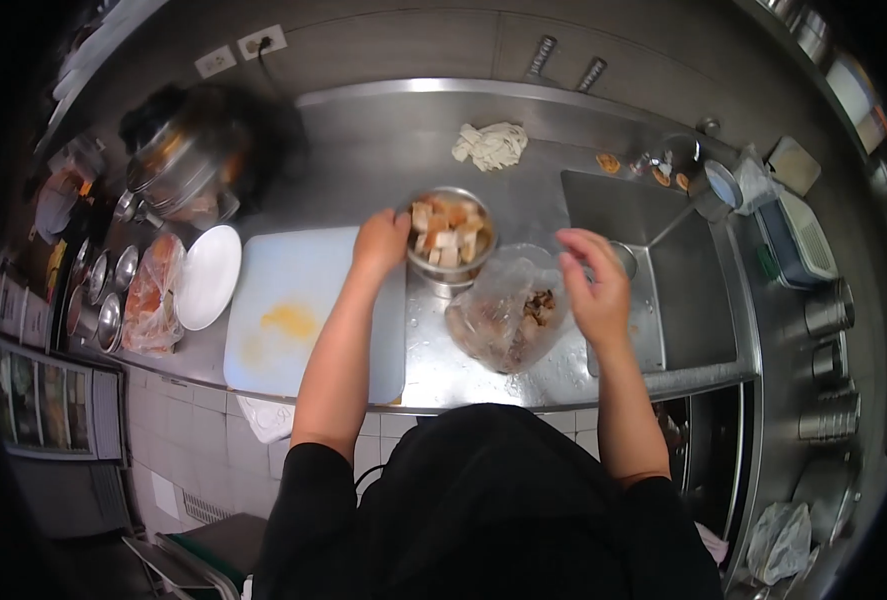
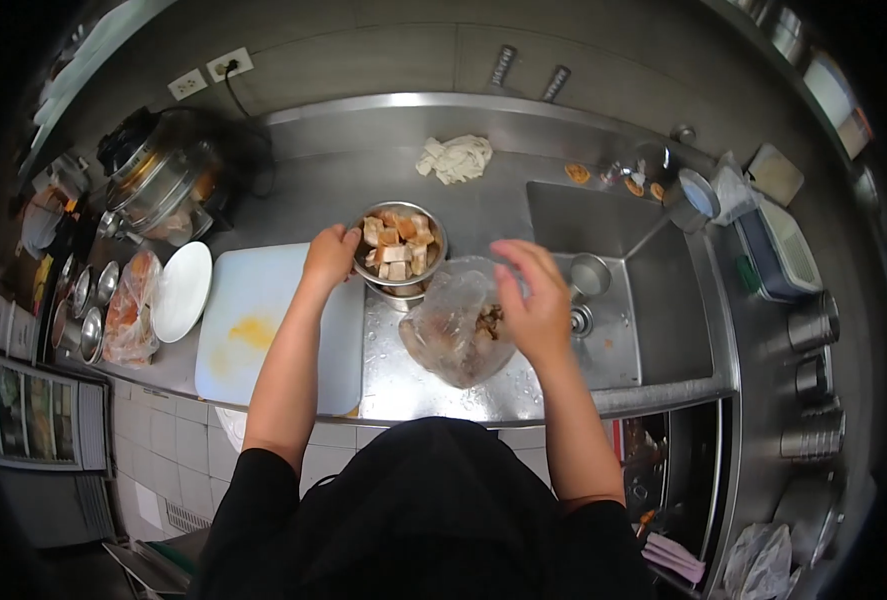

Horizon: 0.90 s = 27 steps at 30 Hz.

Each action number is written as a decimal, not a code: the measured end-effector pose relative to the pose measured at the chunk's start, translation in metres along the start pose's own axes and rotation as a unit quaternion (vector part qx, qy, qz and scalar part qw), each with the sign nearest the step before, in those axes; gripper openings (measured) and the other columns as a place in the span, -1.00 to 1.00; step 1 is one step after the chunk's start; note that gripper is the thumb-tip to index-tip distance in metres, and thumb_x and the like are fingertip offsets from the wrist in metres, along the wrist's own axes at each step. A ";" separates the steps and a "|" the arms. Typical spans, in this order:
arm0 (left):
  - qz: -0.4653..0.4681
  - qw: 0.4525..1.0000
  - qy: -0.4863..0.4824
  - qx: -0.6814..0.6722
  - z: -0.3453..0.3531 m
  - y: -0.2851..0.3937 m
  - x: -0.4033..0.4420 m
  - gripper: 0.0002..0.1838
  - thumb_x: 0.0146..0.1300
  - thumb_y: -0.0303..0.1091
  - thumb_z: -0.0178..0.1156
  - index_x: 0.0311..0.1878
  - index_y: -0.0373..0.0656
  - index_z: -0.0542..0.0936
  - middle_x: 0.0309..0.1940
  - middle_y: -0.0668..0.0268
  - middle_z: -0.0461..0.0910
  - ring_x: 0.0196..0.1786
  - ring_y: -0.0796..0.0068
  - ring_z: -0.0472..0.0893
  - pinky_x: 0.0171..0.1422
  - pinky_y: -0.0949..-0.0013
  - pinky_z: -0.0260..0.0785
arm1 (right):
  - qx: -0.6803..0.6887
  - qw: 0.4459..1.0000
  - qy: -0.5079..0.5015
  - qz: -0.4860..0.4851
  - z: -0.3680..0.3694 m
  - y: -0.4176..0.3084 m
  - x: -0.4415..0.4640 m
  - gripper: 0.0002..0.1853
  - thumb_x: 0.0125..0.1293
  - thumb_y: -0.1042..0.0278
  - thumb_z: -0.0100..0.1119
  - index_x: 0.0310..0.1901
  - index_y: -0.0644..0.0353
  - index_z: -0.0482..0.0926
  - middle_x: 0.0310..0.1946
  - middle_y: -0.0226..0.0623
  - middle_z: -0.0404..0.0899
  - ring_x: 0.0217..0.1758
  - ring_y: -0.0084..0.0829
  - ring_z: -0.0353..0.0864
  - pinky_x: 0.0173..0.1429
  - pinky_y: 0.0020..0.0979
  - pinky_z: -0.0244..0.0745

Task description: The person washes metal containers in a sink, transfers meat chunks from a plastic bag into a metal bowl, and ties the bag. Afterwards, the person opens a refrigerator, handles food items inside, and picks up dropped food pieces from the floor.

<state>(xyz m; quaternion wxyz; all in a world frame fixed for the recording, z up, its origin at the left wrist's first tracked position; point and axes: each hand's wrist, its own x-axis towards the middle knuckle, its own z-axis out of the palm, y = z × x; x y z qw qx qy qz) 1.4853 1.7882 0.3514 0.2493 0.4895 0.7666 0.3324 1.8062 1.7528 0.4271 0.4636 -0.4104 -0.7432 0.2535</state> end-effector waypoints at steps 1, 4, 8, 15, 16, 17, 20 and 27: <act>0.032 0.998 0.017 0.060 0.006 -0.001 0.003 -0.57 0.41 -0.02 0.07 -0.32 -0.26 0.56 -0.40 0.02 0.63 -0.26 0.02 0.65 -0.16 0.10 0.47 | -0.038 0.997 0.060 -0.039 -0.011 -0.001 -0.006 -0.67 0.29 0.36 0.26 0.07 0.23 0.61 0.04 -0.09 0.60 0.16 -0.17 0.58 0.25 -0.25 0.44; 0.125 0.965 0.182 0.142 0.007 0.008 -0.021 -0.56 0.40 0.05 0.09 -0.29 -0.20 0.59 -0.36 0.06 0.64 -0.15 -0.02 0.61 -0.04 0.09 0.45 | -0.119 0.987 0.105 0.034 -0.029 0.009 -0.021 -0.58 0.25 0.30 0.33 0.11 0.25 0.58 0.06 -0.05 0.59 0.13 -0.12 0.59 0.25 -0.25 0.44; 0.126 0.991 0.041 0.009 -0.005 0.060 -0.083 -0.61 0.35 0.04 0.20 -0.19 -0.15 0.61 -0.40 0.21 0.65 -0.27 0.08 0.66 -0.17 0.14 0.48 | -0.076 0.978 -0.021 0.196 -0.026 0.080 -0.051 -0.62 0.28 0.21 0.31 0.01 0.32 0.58 -0.08 -0.06 0.64 0.02 -0.17 0.64 0.16 -0.28 0.46; 0.149 0.950 -0.148 0.231 0.103 0.084 -0.110 -0.62 0.35 -0.13 0.15 0.12 -0.13 0.53 -0.31 0.03 0.70 -0.19 -0.03 0.70 -0.04 -0.01 0.50 | 0.232 0.957 0.005 0.172 -0.014 0.068 -0.036 -0.83 0.37 0.36 0.15 -0.21 0.32 0.59 -0.28 -0.28 0.66 -0.22 -0.48 0.60 -0.04 -0.43 0.48; 0.149 0.951 -0.145 0.229 0.109 0.080 -0.106 -0.62 0.35 -0.13 0.15 0.12 -0.13 0.53 -0.31 0.03 0.70 -0.19 -0.03 0.70 -0.04 -0.01 0.50 | 0.334 0.926 -0.006 0.178 -0.017 0.063 -0.033 -0.83 0.38 0.37 0.15 -0.16 0.32 0.59 -0.26 -0.31 0.67 -0.22 -0.48 0.60 -0.04 -0.45 0.48; 0.152 0.948 -0.138 0.242 0.114 0.075 -0.101 -0.64 0.34 -0.13 0.15 0.09 -0.13 0.53 -0.34 0.04 0.70 -0.21 -0.04 0.69 -0.06 -0.01 0.50 | 0.432 0.883 -0.015 0.183 -0.021 0.060 -0.031 -0.82 0.38 0.38 0.14 -0.12 0.31 0.59 -0.25 -0.34 0.67 -0.22 -0.49 0.59 -0.05 -0.46 0.48; 0.178 0.950 -0.142 0.212 0.094 0.073 -0.109 -0.68 0.32 -0.15 0.17 0.01 -0.14 0.55 -0.38 0.04 0.68 -0.25 -0.04 0.68 -0.11 0.00 0.49 | 0.381 0.897 -0.035 0.221 -0.031 0.056 -0.032 -0.74 0.38 0.33 0.18 -0.02 0.33 0.57 -0.25 -0.27 0.67 -0.24 -0.48 0.59 -0.07 -0.45 0.48; 0.338 0.933 -0.125 0.001 0.050 0.099 -0.132 -0.84 0.25 -0.32 0.31 -0.21 -0.21 0.67 -0.43 0.13 0.67 -0.37 0.20 0.66 -0.25 0.24 0.47 | 0.123 0.920 -0.293 0.228 -0.003 0.051 -0.031 -0.44 0.20 0.02 0.43 0.10 0.24 0.56 -0.10 -0.30 0.64 -0.07 -0.54 0.60 0.04 -0.44 0.49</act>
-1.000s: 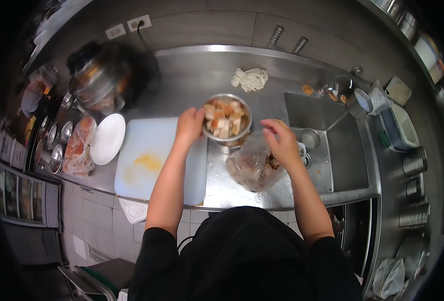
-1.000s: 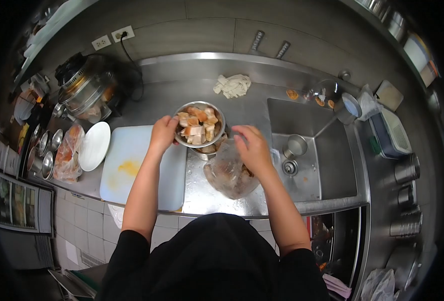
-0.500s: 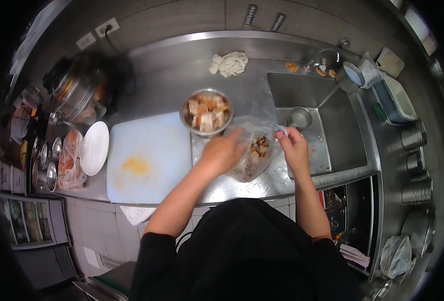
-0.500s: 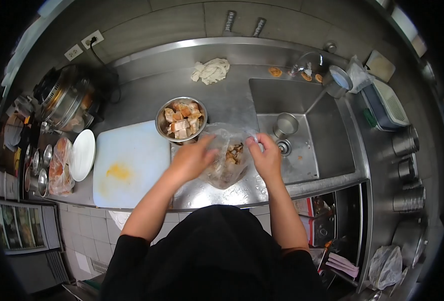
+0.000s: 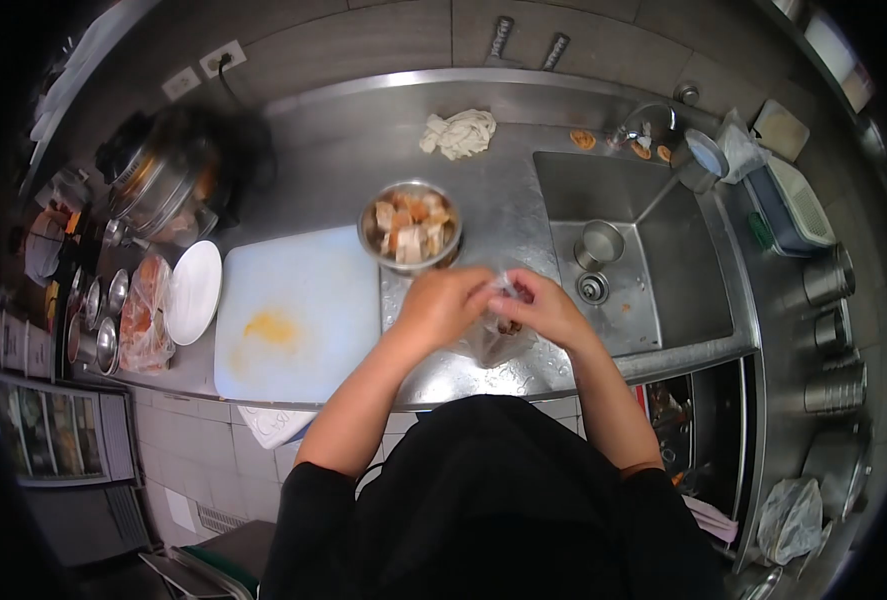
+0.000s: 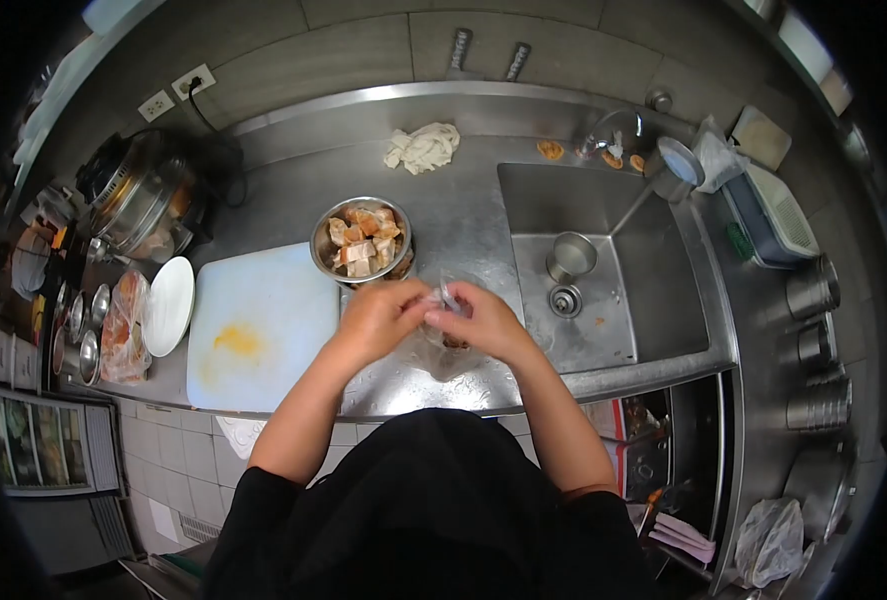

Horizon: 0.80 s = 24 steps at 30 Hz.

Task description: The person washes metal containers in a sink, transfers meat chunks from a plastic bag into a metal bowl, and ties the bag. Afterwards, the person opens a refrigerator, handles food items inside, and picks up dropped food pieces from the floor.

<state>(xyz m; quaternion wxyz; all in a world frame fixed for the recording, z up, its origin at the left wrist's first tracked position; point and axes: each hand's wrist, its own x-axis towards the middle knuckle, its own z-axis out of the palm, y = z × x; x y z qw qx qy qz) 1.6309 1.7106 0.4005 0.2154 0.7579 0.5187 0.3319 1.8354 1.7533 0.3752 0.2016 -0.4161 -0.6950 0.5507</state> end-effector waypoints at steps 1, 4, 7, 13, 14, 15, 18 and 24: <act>0.000 1.000 0.001 0.000 -0.003 -0.001 0.000 -0.84 0.25 -0.32 0.31 -0.21 -0.21 0.67 -0.43 0.13 0.67 -0.37 0.20 0.66 -0.25 0.24 0.47 | -0.001 1.000 0.000 -0.001 -0.003 -0.002 0.004 -0.44 0.20 0.02 0.43 0.10 0.24 0.56 -0.10 -0.30 0.64 -0.07 -0.54 0.60 0.04 -0.44 0.49; -0.073 0.978 0.014 -0.195 -0.012 -0.006 -0.004 -0.85 0.27 -0.35 0.33 -0.18 -0.22 0.71 -0.43 0.28 0.67 -0.39 0.47 0.61 -0.26 0.38 0.43 | 0.062 0.997 -0.006 -0.047 -0.006 -0.011 0.007 -0.61 0.25 0.14 0.37 -0.02 0.24 0.60 -0.29 -0.38 0.62 -0.24 -0.57 0.56 -0.07 -0.46 0.48; -0.037 0.988 0.018 -0.149 -0.020 -0.009 -0.005 -0.70 0.23 -0.29 0.39 -0.01 -0.20 0.70 -0.17 0.29 0.65 -0.22 0.57 0.55 -0.12 0.48 0.39 | 0.146 0.986 -0.057 -0.049 -0.005 -0.012 0.011 -0.73 0.29 0.27 0.28 -0.08 0.25 0.60 -0.29 -0.36 0.63 -0.23 -0.55 0.57 -0.09 -0.44 0.48; 0.028 0.997 0.055 -0.041 0.005 -0.013 -0.024 0.04 -0.03 0.02 0.54 0.47 -0.18 0.26 0.41 -0.01 0.27 0.38 0.09 0.36 0.45 0.13 0.23 | 0.374 0.918 -0.016 -0.131 -0.016 -0.074 -0.017 -0.90 0.30 0.40 0.18 -0.27 0.24 0.60 -0.28 -0.38 0.66 -0.20 -0.47 0.62 0.03 -0.38 0.47; 0.022 0.998 0.020 -0.052 0.022 -0.019 -0.023 0.24 -0.11 0.08 0.57 0.53 -0.25 0.05 0.49 -0.11 0.12 0.50 0.00 0.21 0.57 0.05 0.05 | 0.373 0.919 -0.012 -0.130 -0.010 -0.077 -0.016 -0.90 0.30 0.40 0.18 -0.27 0.24 0.60 -0.28 -0.38 0.66 -0.20 -0.47 0.62 0.03 -0.38 0.47; 0.024 0.998 0.017 -0.055 0.050 -0.033 -0.019 0.24 -0.11 0.08 0.57 0.53 -0.25 0.05 0.49 -0.11 0.12 0.50 0.00 0.21 0.57 0.05 0.05 | 0.304 0.944 -0.026 -0.122 0.002 -0.082 -0.012 -0.89 0.30 0.39 0.16 -0.29 0.24 0.59 -0.27 -0.33 0.66 -0.18 -0.43 0.63 0.03 -0.33 0.48; 0.124 0.990 0.049 0.034 0.097 -0.032 -0.006 0.11 0.10 -0.05 0.46 0.56 -0.21 -0.01 0.51 0.02 0.15 0.55 0.04 0.16 0.59 0.17 0.02 | -0.026 0.974 -0.012 -0.225 0.070 -0.058 0.008 -0.85 0.27 0.31 0.20 -0.31 0.21 0.61 -0.38 -0.22 0.64 -0.23 -0.31 0.65 0.01 -0.24 0.50; 0.088 0.946 0.056 -0.306 0.132 -0.048 0.009 -0.60 0.44 -0.18 0.10 0.25 -0.13 0.51 0.32 0.24 0.47 0.49 0.31 0.30 0.61 0.08 -0.12 | -0.215 0.949 -0.064 -0.220 0.092 -0.069 -0.019 -0.89 0.27 0.40 0.16 -0.29 0.25 0.61 -0.38 -0.32 0.65 -0.23 -0.46 0.65 -0.07 -0.37 0.51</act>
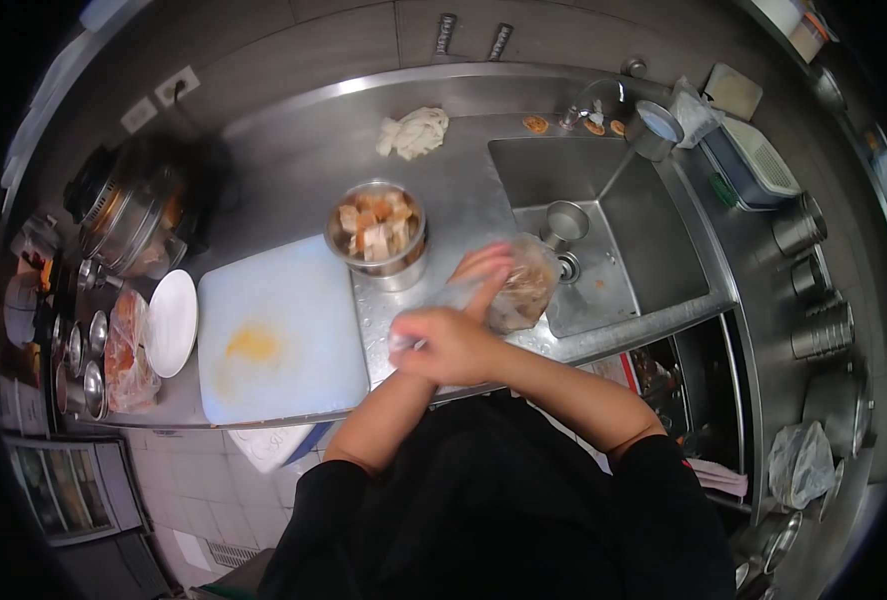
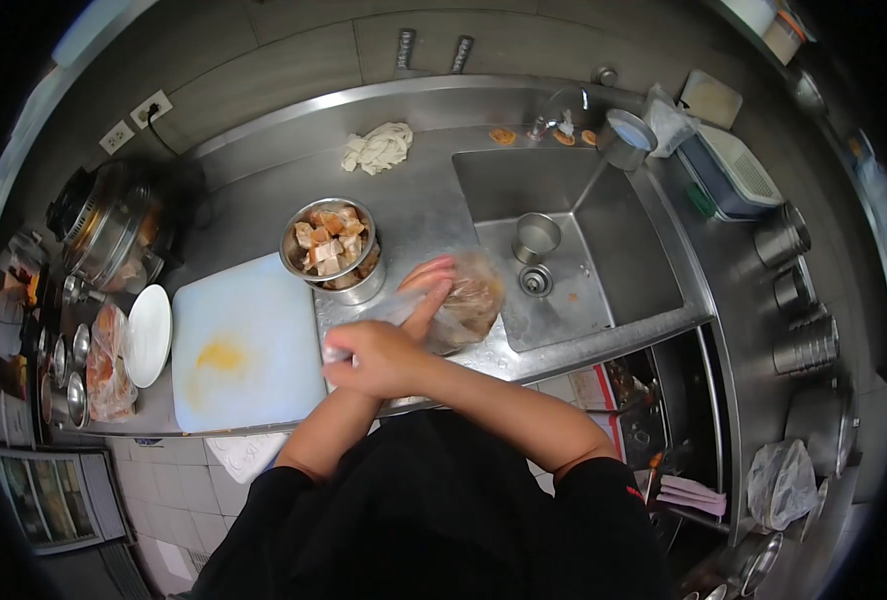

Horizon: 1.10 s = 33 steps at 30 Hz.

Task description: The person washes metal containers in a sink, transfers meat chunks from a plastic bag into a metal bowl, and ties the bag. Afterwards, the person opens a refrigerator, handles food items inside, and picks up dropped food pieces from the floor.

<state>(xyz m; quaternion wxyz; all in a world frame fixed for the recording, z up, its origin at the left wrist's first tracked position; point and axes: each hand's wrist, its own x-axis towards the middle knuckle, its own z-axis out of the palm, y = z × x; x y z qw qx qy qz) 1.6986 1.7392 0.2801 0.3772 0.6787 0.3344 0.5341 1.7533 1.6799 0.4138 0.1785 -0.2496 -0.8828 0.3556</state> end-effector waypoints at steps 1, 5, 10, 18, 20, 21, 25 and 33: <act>0.000 1.000 -0.003 -0.001 0.000 0.003 0.000 -0.60 0.44 -0.18 0.10 0.25 -0.13 0.51 0.32 0.24 0.47 0.49 0.31 0.30 0.61 0.08 -0.12 | 0.126 0.991 0.044 0.003 -0.016 -0.003 -0.007 -0.89 0.27 0.40 0.17 -0.33 0.27 0.58 -0.40 -0.32 0.64 -0.25 -0.43 0.64 -0.09 -0.36 0.51; 0.040 0.995 -0.035 0.088 -0.004 0.008 0.003 -0.54 0.17 -0.21 0.29 0.17 -0.03 0.58 0.27 0.34 0.54 0.49 0.32 0.31 0.62 -0.03 -0.19 | 0.461 0.860 0.212 0.043 -0.071 -0.009 -0.044 -0.88 0.25 0.43 0.12 -0.42 0.26 0.51 -0.45 -0.29 0.57 -0.30 -0.40 0.58 -0.12 -0.35 0.47; -0.037 0.938 -0.088 0.333 -0.006 0.035 -0.008 -0.49 0.00 -0.22 0.36 0.09 -0.08 0.62 0.19 0.28 0.57 0.42 0.28 0.38 0.60 -0.05 -0.08 | 0.706 0.629 0.324 0.039 -0.108 0.078 -0.087 -0.88 0.18 0.43 0.09 -0.49 0.17 0.42 -0.51 -0.34 0.45 -0.41 -0.38 0.43 -0.04 -0.26 0.42; -0.012 0.931 -0.018 0.366 0.010 0.034 -0.013 -0.73 -0.01 -0.23 0.36 -0.21 -0.10 0.73 0.00 0.33 0.62 0.16 0.31 0.53 0.30 -0.03 0.18 | 0.763 0.480 0.397 0.174 -0.055 0.222 -0.164 -0.87 0.18 0.44 0.09 -0.52 0.15 0.46 -0.51 -0.33 0.45 -0.36 -0.33 0.46 -0.02 -0.24 0.40; -0.069 0.899 -0.032 0.431 0.009 0.048 -0.001 -0.81 0.05 -0.25 0.37 -0.30 -0.10 0.76 -0.23 0.30 0.62 -0.05 0.25 0.58 0.09 0.01 0.30 | 0.684 0.577 0.397 0.204 -0.054 0.201 -0.181 -0.90 0.21 0.45 0.11 -0.46 0.17 0.47 -0.47 -0.37 0.46 -0.23 -0.39 0.52 0.07 -0.28 0.44; -0.076 0.896 -0.030 0.437 0.006 0.043 0.004 -0.81 0.05 -0.25 0.37 -0.30 -0.10 0.76 -0.23 0.30 0.62 -0.05 0.25 0.58 0.09 0.01 0.30 | 0.689 0.576 0.389 0.205 -0.050 0.202 -0.193 -0.90 0.21 0.45 0.11 -0.46 0.17 0.47 -0.47 -0.37 0.46 -0.23 -0.39 0.52 0.07 -0.28 0.44; -0.112 0.901 -0.034 0.418 0.006 0.037 0.032 -0.82 0.14 -0.32 0.34 -0.24 -0.18 0.75 -0.44 0.21 0.60 -0.30 0.12 0.61 -0.22 0.15 0.45 | 0.445 0.860 0.053 0.244 -0.036 0.179 -0.226 -0.77 0.39 0.33 0.19 0.00 0.22 0.56 -0.18 -0.33 0.62 -0.11 -0.55 0.58 0.05 -0.44 0.50; -0.104 0.977 0.001 0.185 0.037 0.139 0.086 -0.84 0.20 -0.38 0.29 -0.20 -0.21 0.74 -0.39 0.19 0.67 -0.29 0.34 0.63 -0.24 0.34 0.43 | 0.439 0.897 0.045 -0.020 0.032 0.167 -0.129 -0.55 0.46 0.29 0.14 0.29 0.23 0.32 -0.24 -0.33 0.60 -0.15 -0.51 0.59 -0.03 -0.44 0.52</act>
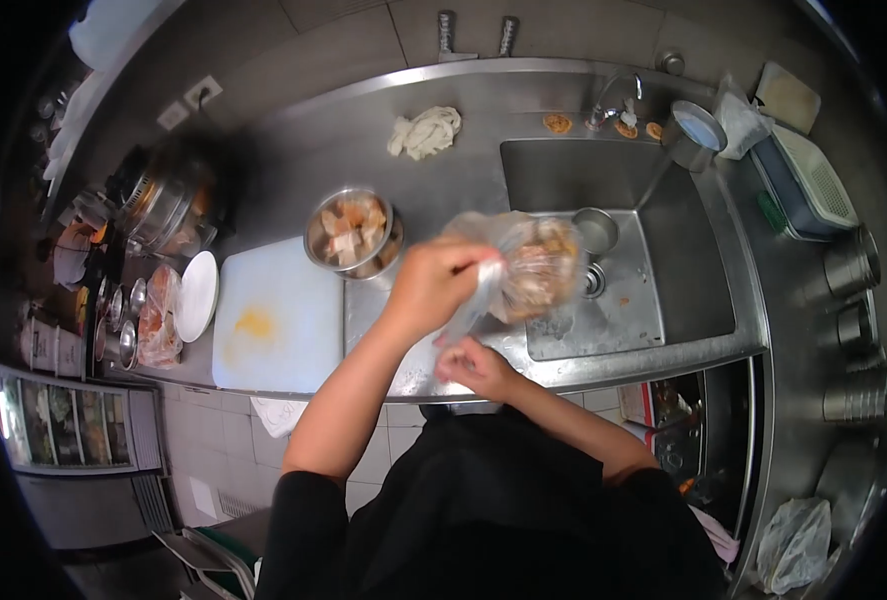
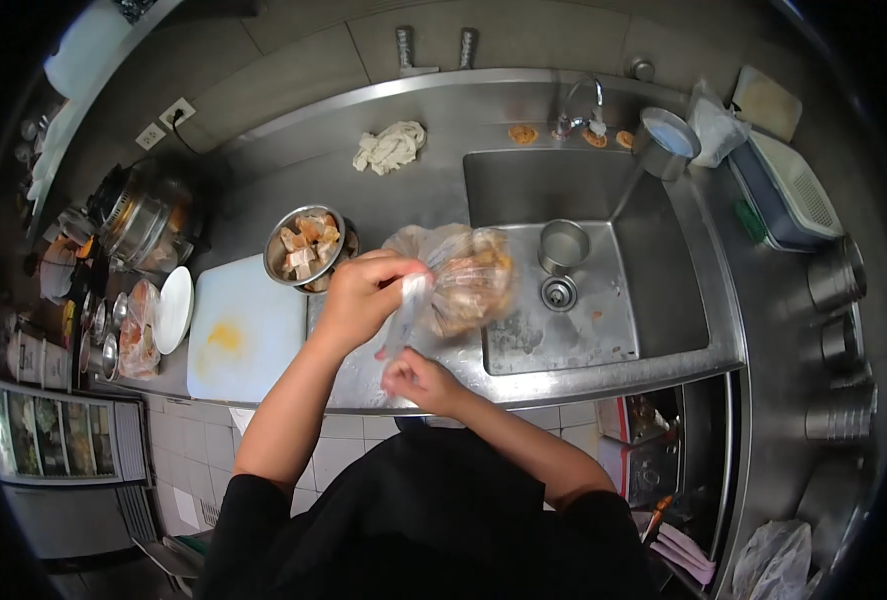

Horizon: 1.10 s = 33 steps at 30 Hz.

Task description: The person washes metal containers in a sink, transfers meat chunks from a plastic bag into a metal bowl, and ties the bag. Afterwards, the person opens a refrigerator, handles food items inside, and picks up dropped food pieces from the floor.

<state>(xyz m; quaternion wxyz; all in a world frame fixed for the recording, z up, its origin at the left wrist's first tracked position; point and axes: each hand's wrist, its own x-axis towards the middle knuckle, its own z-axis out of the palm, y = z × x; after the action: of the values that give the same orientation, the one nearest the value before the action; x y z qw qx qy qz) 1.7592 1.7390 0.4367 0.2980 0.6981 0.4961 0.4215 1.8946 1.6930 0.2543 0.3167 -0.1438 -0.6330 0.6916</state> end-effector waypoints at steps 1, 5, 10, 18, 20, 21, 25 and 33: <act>0.004 1.000 0.005 0.005 -0.009 0.015 -0.003 -0.84 0.20 -0.38 0.29 -0.20 -0.21 0.74 -0.39 0.19 0.67 -0.29 0.34 0.63 -0.24 0.34 0.43 | -0.002 1.000 -0.006 -0.006 -0.003 -0.008 0.015 -0.55 0.46 0.29 0.14 0.29 0.23 0.32 -0.24 -0.33 0.60 -0.15 -0.51 0.59 -0.03 -0.44 0.52; 0.074 0.996 -0.009 -0.043 -0.048 0.053 -0.025 -0.89 0.22 -0.42 0.33 -0.24 -0.23 0.73 -0.33 0.30 0.64 -0.25 0.45 0.60 -0.18 0.41 0.42 | -0.495 0.814 0.142 -0.270 -0.039 -0.061 0.083 -0.66 0.43 0.21 0.14 0.13 0.20 0.44 -0.25 -0.35 0.58 -0.19 -0.43 0.59 -0.08 -0.37 0.51; 0.070 0.996 -0.039 -0.029 -0.078 0.048 -0.064 -0.87 0.24 -0.39 0.34 -0.22 -0.24 0.71 -0.28 0.29 0.61 -0.24 0.43 0.61 -0.17 0.38 0.42 | -0.527 0.742 0.003 -0.414 -0.096 -0.133 0.125 -0.79 0.23 0.13 0.32 -0.18 -0.04 0.59 -0.33 -0.39 0.52 -0.24 -0.34 0.56 -0.21 -0.25 0.44; -0.075 0.994 0.010 0.076 -0.067 -0.074 -0.125 -0.85 0.23 -0.42 0.31 -0.17 -0.25 0.68 -0.27 0.19 0.67 -0.27 0.32 0.64 -0.12 0.33 0.48 | -0.579 0.759 -0.120 -0.272 -0.043 -0.123 0.111 -0.84 0.06 0.25 0.32 -0.47 0.05 0.52 -0.45 -0.34 0.49 -0.36 -0.24 0.52 -0.24 -0.20 0.43; -0.115 0.991 0.042 0.053 -0.050 -0.118 -0.141 -0.86 0.26 -0.44 0.28 -0.14 -0.25 0.67 -0.29 0.26 0.67 -0.30 0.45 0.62 -0.14 0.39 0.47 | -0.557 0.788 -0.126 -0.229 -0.017 -0.106 0.105 -0.84 0.05 0.32 0.29 -0.51 0.10 0.49 -0.48 -0.30 0.49 -0.35 -0.21 0.53 -0.23 -0.18 0.44; -0.176 0.982 0.072 -0.006 -0.042 -0.130 -0.146 -0.84 0.27 -0.41 0.27 -0.13 -0.24 0.67 -0.30 0.25 0.68 -0.28 0.44 0.64 -0.14 0.36 0.47 | -0.542 0.804 -0.126 -0.210 -0.003 -0.096 0.102 -0.84 0.04 0.35 0.26 -0.53 0.13 0.46 -0.50 -0.26 0.48 -0.35 -0.18 0.53 -0.23 -0.17 0.44; -0.273 0.935 0.141 -0.177 -0.025 -0.164 -0.155 -0.80 0.33 -0.38 0.20 -0.04 -0.23 0.62 -0.40 0.34 0.63 -0.41 0.61 0.56 -0.30 0.44 0.41 | -0.494 0.855 -0.088 -0.134 0.032 -0.069 0.098 -0.83 0.04 0.39 0.23 -0.54 0.21 0.42 -0.50 -0.18 0.47 -0.35 -0.11 0.52 -0.23 -0.14 0.44; -0.270 0.906 0.116 -0.306 -0.019 -0.159 -0.141 -0.79 0.44 -0.40 0.07 0.02 -0.23 0.60 -0.46 0.35 0.58 -0.55 0.61 0.52 -0.44 0.49 0.38 | -0.368 0.926 0.085 0.011 0.039 -0.051 0.102 -0.85 0.15 0.36 0.27 -0.37 0.23 0.51 -0.46 -0.24 0.50 -0.37 -0.32 0.56 -0.29 -0.27 0.44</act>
<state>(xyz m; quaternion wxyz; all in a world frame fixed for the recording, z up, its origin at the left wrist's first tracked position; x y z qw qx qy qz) 1.6510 1.6586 0.2716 0.5393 0.3580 0.5437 0.5341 1.8068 1.7257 0.3309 0.2863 -0.3155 -0.8122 0.3986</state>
